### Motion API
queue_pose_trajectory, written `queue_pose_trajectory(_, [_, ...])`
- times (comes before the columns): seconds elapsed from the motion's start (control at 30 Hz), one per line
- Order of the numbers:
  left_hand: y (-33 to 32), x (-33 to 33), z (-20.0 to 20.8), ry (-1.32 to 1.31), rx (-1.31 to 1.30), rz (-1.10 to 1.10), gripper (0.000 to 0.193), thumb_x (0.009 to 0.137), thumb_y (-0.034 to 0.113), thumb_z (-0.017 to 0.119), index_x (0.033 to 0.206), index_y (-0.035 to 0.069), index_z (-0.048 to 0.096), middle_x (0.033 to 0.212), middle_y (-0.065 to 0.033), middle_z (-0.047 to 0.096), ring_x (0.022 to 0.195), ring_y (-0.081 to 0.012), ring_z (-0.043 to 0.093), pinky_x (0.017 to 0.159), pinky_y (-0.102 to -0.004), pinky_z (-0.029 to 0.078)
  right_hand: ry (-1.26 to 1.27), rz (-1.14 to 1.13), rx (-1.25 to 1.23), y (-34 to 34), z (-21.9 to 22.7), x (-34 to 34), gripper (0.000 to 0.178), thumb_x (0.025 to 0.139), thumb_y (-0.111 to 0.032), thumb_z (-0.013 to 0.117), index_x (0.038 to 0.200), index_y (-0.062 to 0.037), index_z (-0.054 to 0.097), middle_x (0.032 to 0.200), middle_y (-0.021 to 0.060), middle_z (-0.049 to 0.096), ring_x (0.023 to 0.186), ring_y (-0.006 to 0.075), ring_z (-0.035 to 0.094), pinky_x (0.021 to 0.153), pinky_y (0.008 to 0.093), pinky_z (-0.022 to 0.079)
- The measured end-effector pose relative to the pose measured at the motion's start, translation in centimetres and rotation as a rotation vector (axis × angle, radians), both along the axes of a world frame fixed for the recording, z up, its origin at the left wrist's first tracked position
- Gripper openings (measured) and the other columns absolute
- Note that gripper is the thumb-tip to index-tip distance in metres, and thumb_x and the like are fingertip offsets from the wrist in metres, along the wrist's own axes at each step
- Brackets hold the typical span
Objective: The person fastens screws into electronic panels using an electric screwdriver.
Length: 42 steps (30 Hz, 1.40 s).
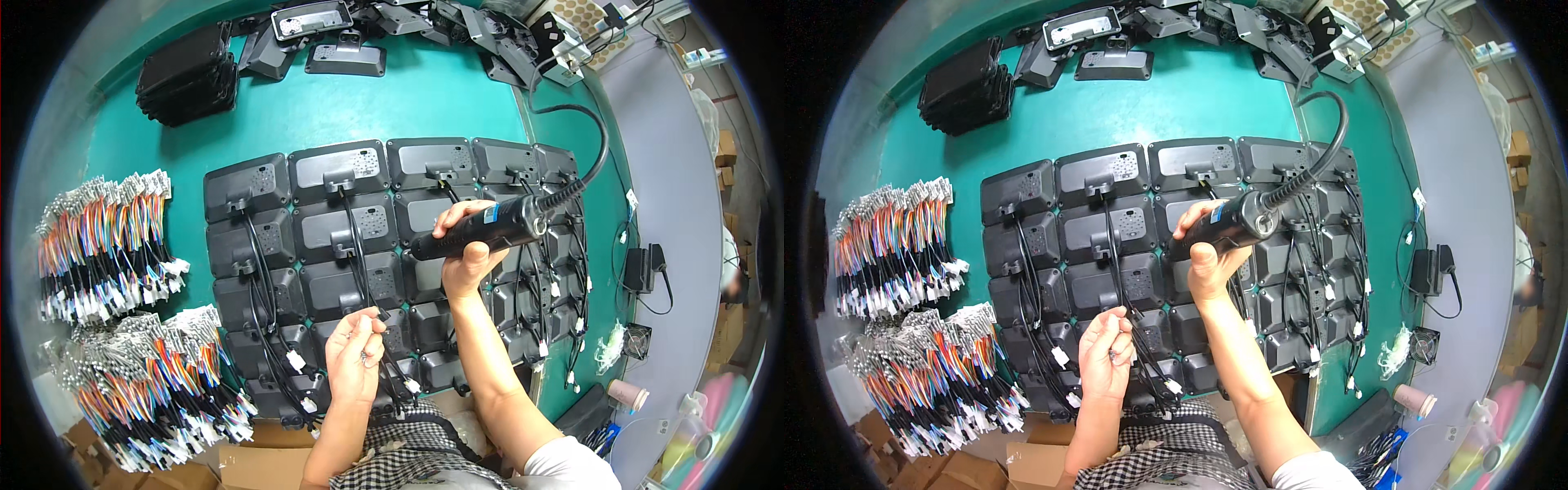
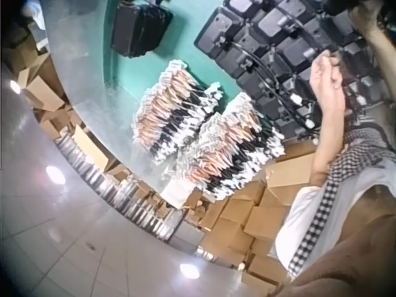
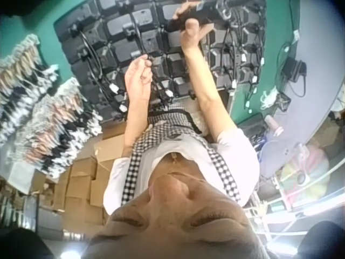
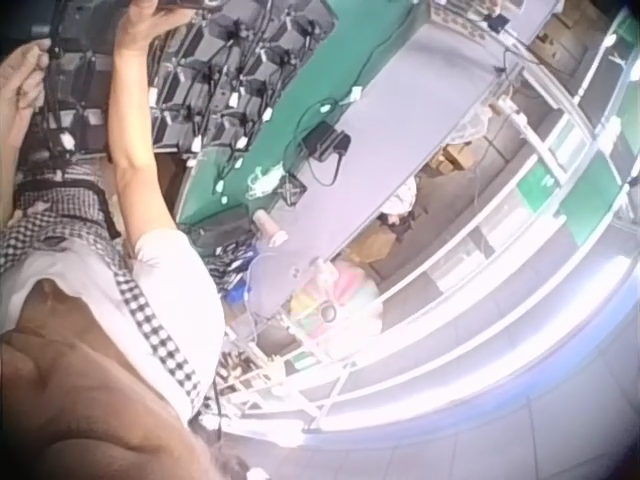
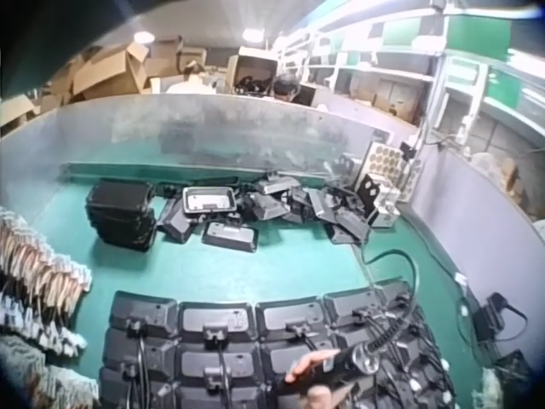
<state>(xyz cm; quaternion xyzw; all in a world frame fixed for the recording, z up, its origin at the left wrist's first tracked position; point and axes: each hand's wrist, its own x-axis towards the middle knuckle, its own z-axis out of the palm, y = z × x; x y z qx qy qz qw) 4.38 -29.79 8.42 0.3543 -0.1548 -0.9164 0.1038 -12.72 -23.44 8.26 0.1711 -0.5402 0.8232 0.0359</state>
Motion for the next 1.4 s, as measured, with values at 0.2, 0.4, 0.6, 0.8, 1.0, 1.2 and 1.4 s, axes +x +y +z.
queue_pose_trajectory(0.2, [-0.8,0.0,-0.4,-0.001,0.008,0.051,0.016,0.088,0.014,0.048,0.090,-0.001,0.053,0.073,-0.0056,0.053,0.051,-0.0041,0.040,0.041,-0.0144,0.029,-0.024,0.061,-0.061,-0.9,-0.5,0.6,0.063,0.058,-0.044,0.076,0.091,-0.0019,0.041,0.073,0.0078,0.050,0.059,0.0137,0.050,0.051,0.0242,0.042])
queue_pose_trajectory(0.4, [-1.1,-0.1,-0.2,0.051,0.024,0.060,0.018,0.088,0.017,0.047,0.087,0.000,0.052,0.071,-0.0043,0.050,0.052,-0.0053,0.040,0.043,-0.0154,0.030,-0.010,0.180,-0.101,-1.0,-2.3,0.8,0.064,0.056,-0.040,0.078,0.094,-0.0042,0.041,0.072,0.0077,0.049,0.059,0.0140,0.049,0.051,0.0238,0.042])
queue_pose_trajectory(0.6, [-1.0,0.2,0.3,0.065,0.016,0.023,0.014,0.087,0.013,0.048,0.089,-0.001,0.052,0.073,-0.0051,0.051,0.055,-0.0056,0.041,0.044,-0.0152,0.030,-0.021,0.167,-0.218,-0.3,-2.1,0.7,0.064,0.054,-0.039,0.080,0.093,-0.0053,0.041,0.072,0.0081,0.049,0.057,0.0149,0.049,0.051,0.0241,0.043])
queue_pose_trajectory(0.8, [-0.6,-0.1,-0.2,0.099,0.014,-0.035,0.010,0.082,0.002,0.052,0.091,-0.002,0.053,0.079,-0.0086,0.055,0.055,-0.0047,0.040,0.044,-0.0148,0.030,-0.064,0.044,-0.130,0.7,1.0,-0.1,0.061,0.066,-0.056,0.063,0.092,-0.0047,0.043,0.070,0.0064,0.049,0.057,0.0152,0.049,0.054,0.0290,0.042])
queue_pose_trajectory(1.0, [-0.1,-0.8,0.8,0.106,0.000,-0.075,0.012,0.082,0.005,0.055,0.091,-0.003,0.055,0.076,-0.0081,0.056,0.051,-0.0040,0.039,0.042,-0.0145,0.029,-0.103,0.144,-0.439,2.7,7.4,3.1,0.063,0.071,-0.064,0.051,0.092,-0.0043,0.048,0.069,0.0056,0.046,0.052,0.0147,0.044,0.049,0.0260,0.036])
queue_pose_trajectory(1.2, [0.6,-1.0,1.2,0.080,-0.043,-0.106,0.014,0.082,0.008,0.056,0.090,-0.003,0.056,0.073,-0.0078,0.055,0.051,-0.0040,0.039,0.041,-0.0138,0.028,-0.115,0.142,-0.463,3.8,7.5,3.8,0.066,0.068,-0.067,0.051,0.093,-0.0062,0.044,0.070,0.0065,0.049,0.052,0.0166,0.049,0.052,0.0302,0.042])
queue_pose_trajectory(1.4, [1.0,-0.8,0.5,0.083,-0.051,-0.135,0.013,0.083,0.010,0.055,0.086,-0.002,0.055,0.072,-0.0072,0.055,0.050,-0.0041,0.039,0.040,-0.0140,0.028,-0.156,0.096,-0.435,3.9,7.2,4.3,0.064,0.070,-0.064,0.052,0.093,-0.0042,0.048,0.070,0.0058,0.047,0.053,0.0145,0.044,0.049,0.0261,0.038])
